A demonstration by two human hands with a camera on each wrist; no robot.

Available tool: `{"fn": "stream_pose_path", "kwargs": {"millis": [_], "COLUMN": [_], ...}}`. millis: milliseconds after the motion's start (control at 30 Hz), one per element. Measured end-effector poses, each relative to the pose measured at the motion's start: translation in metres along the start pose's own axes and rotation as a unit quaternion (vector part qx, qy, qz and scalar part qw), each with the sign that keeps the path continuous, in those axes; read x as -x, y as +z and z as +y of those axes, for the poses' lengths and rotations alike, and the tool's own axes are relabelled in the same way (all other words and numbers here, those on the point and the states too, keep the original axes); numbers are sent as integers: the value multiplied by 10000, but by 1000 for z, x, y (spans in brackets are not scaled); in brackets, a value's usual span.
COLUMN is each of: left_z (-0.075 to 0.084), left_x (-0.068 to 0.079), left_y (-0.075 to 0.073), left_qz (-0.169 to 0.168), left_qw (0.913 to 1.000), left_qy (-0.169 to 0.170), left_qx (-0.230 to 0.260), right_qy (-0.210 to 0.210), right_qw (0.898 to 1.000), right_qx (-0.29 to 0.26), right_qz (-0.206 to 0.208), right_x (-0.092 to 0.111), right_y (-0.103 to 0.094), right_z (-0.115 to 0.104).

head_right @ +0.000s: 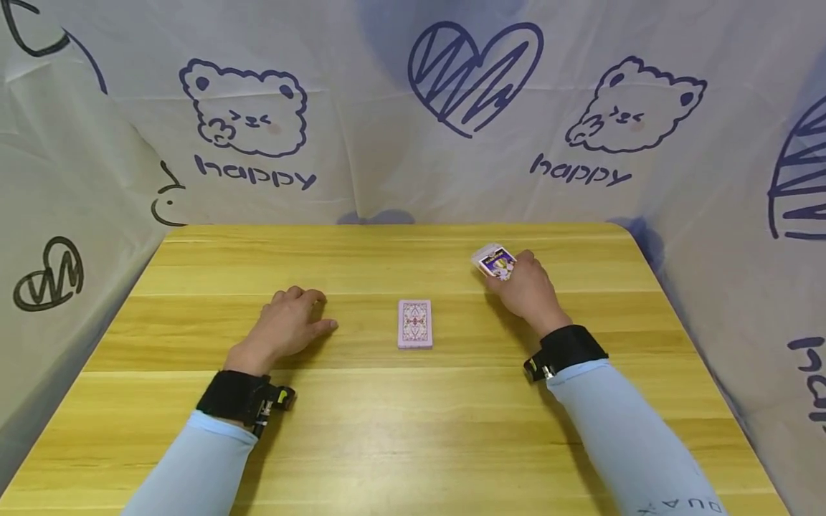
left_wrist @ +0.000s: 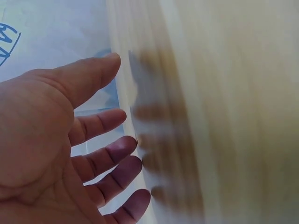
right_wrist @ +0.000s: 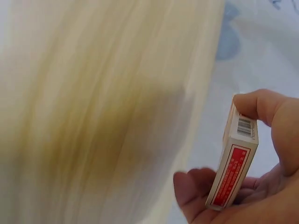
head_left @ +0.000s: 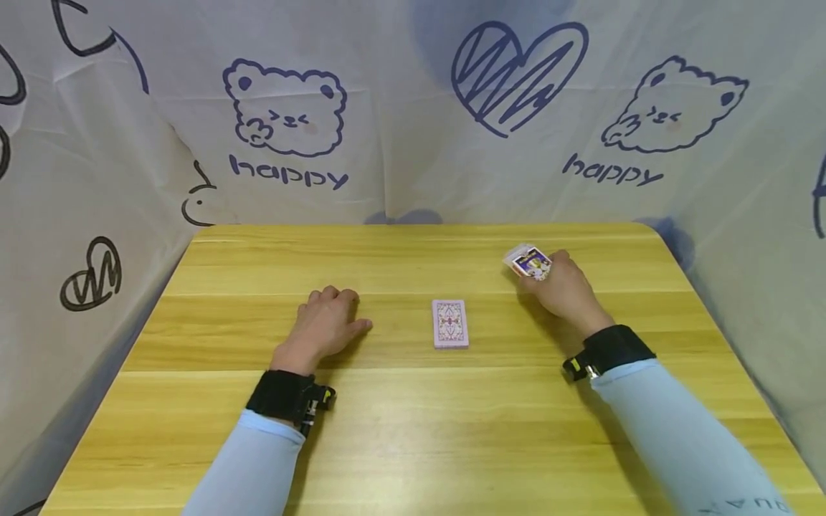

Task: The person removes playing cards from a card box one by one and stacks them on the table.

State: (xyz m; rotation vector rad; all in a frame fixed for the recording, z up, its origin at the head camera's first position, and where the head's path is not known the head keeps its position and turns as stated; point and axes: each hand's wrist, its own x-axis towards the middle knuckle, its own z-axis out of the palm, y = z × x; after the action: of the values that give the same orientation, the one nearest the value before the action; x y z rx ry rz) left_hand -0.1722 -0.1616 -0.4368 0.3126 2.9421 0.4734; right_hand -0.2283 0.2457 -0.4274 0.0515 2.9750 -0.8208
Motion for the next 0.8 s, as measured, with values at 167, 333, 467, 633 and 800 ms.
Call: {"fn": "stream_pose_path", "kwargs": {"millis": [167,333,467,633,800], "left_z": [5,24,48,82,106], "left_x": [1,3,3,1,-2], "left_y": [2,-3,-7,-6,0], "left_qz": [142,173,219,217,-103], "left_qw": [9995,9962,9905,9770,9543], "left_qy": [-6,142,260,383,352], "left_qx": [273,836,1329,2085,2966], "right_qy": [-584,-1088,-1566,-2180,-2690], "right_qw": [9980,9927,9853,9726,9607], "right_qx": [-43,-93,-120,-86,-19], "right_qz": [-237,-509,-680,-799,-692], "right_x": [19,40,54,69,78], "right_y": [0,1,7,13,17], "right_z": [-14,-30,-34,-40,-46]}}
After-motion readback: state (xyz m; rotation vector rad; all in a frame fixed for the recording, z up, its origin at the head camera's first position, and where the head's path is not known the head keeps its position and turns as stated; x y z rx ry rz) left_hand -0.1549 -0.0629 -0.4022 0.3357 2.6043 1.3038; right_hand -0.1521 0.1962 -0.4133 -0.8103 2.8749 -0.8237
